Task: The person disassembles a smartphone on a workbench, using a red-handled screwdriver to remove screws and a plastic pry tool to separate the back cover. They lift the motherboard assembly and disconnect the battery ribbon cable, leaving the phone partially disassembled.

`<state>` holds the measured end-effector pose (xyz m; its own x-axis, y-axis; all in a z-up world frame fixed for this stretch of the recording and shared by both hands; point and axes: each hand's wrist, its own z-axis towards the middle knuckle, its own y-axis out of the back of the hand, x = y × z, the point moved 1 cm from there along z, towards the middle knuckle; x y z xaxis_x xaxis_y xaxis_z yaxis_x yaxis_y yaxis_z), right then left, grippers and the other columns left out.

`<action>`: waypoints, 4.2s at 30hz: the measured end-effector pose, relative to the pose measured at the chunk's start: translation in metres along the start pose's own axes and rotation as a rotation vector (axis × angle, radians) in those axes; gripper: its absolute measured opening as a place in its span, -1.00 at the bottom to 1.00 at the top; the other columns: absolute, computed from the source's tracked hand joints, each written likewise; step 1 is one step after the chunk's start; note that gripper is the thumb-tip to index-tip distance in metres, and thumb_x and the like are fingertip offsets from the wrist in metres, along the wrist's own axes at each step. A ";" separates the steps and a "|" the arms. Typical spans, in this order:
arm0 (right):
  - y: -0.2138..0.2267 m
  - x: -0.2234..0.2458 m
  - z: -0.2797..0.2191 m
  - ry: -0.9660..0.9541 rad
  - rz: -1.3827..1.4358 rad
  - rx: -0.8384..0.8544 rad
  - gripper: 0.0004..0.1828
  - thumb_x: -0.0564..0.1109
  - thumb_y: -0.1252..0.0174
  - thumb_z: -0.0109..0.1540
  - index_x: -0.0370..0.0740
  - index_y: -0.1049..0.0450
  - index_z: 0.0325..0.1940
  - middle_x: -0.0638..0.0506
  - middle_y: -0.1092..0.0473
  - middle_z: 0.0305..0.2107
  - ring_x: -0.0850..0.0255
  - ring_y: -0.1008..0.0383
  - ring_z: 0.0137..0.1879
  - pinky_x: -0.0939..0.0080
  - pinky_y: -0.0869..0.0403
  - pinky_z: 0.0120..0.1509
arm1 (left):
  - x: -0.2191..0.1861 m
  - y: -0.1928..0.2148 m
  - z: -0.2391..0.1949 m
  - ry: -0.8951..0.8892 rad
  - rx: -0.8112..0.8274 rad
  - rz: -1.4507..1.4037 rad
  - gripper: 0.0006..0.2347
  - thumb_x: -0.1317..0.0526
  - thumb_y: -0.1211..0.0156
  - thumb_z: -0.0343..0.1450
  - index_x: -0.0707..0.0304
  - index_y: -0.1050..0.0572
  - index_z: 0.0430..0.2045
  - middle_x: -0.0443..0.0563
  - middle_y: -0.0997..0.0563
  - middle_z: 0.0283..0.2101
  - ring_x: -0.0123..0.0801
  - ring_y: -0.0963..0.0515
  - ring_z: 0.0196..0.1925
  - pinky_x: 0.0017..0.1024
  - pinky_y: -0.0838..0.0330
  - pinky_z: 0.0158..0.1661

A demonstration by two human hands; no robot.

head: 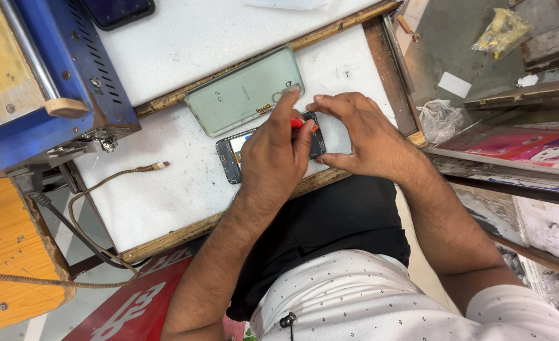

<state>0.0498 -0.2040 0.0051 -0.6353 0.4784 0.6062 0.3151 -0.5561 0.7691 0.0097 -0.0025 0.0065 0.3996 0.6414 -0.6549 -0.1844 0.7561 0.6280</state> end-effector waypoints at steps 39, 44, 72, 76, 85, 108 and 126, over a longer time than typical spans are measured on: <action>-0.006 -0.005 -0.003 -0.177 -0.043 0.040 0.21 -0.02 -0.54 -0.02 -0.43 0.02 0.50 -0.33 -0.22 0.31 -0.22 -0.27 0.39 -0.18 -0.31 0.49 | -0.032 0.010 0.034 -0.054 0.187 0.368 -0.67 0.21 -0.35 0.41 0.15 -0.40 0.01 0.02 -0.58 -0.38 -0.22 -0.65 -0.45 -0.23 -0.51 -0.42; -0.007 -0.005 -0.004 -0.168 -0.089 0.046 0.14 -0.05 -0.56 -0.05 -0.42 -0.08 0.44 -0.34 -0.16 0.38 -0.23 -0.27 0.42 -0.19 -0.31 0.49 | -0.032 0.010 0.030 -0.158 0.157 0.238 -0.63 0.26 -0.32 0.42 0.20 -0.37 0.09 0.01 -0.57 -0.35 -0.23 -0.68 -0.32 -0.21 -0.61 -0.16; -0.007 -0.003 -0.006 -0.178 -0.121 0.032 0.25 -0.02 -0.58 -0.05 -0.44 0.06 0.49 -0.45 -0.17 0.36 -0.33 -0.22 0.44 -0.17 -0.29 0.48 | -0.023 0.015 0.032 -0.140 0.249 0.309 -0.50 0.20 -0.40 0.31 0.15 -0.39 0.14 0.10 -0.63 -0.30 -0.18 -0.68 -0.26 -0.17 -0.55 -0.31; -0.007 -0.002 -0.007 -0.318 -0.015 0.085 0.25 -0.03 -0.54 -0.03 -0.32 0.07 0.55 -0.30 -0.29 0.21 -0.17 -0.36 0.35 -0.13 -0.42 0.44 | -0.017 0.009 0.029 -0.229 0.167 0.233 -0.60 0.13 -0.34 0.40 0.09 -0.37 0.10 -0.06 -0.63 -0.35 -0.29 -0.68 -0.29 -0.22 -0.56 -0.20; -0.004 0.005 0.000 -0.241 0.081 0.058 0.25 0.01 -0.54 0.00 -0.24 0.12 0.56 -0.30 -0.36 0.18 -0.12 -0.44 0.30 -0.12 -0.44 0.40 | 0.002 0.009 0.021 -0.126 0.072 0.139 -0.55 0.10 -0.36 0.50 0.16 -0.31 0.22 -0.10 -0.60 -0.46 -0.38 -0.63 -0.44 -0.39 -0.53 -0.41; -0.002 0.040 0.026 -0.057 -0.490 0.037 -0.94 -0.21 -0.23 0.33 -0.24 -0.50 -0.20 -0.04 -0.45 -0.29 0.02 -0.44 -0.07 -0.03 -0.46 -0.03 | 0.087 0.085 -0.074 0.413 -0.462 -0.520 -0.51 0.44 -0.20 0.58 0.23 -0.06 0.32 0.17 -0.63 -0.13 -0.32 -0.70 -0.05 -0.37 -0.70 -0.02; -0.022 0.047 0.089 -0.016 -0.272 -0.085 -0.92 -0.21 -0.25 0.38 -0.23 -0.54 -0.06 -0.03 -0.47 -0.19 0.07 -0.48 -0.06 0.09 -0.52 -0.06 | 0.083 0.085 -0.072 0.458 -0.416 -0.261 -0.46 0.37 -0.10 0.61 0.26 0.05 0.44 0.07 -0.67 -0.34 -0.40 -0.71 -0.25 -0.44 -0.59 -0.21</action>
<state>0.0756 -0.1091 0.0346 -0.6768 0.6283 0.3837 0.0742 -0.4602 0.8847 -0.0376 0.1243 -0.0254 0.0732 0.3515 -0.9333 -0.5011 0.8221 0.2703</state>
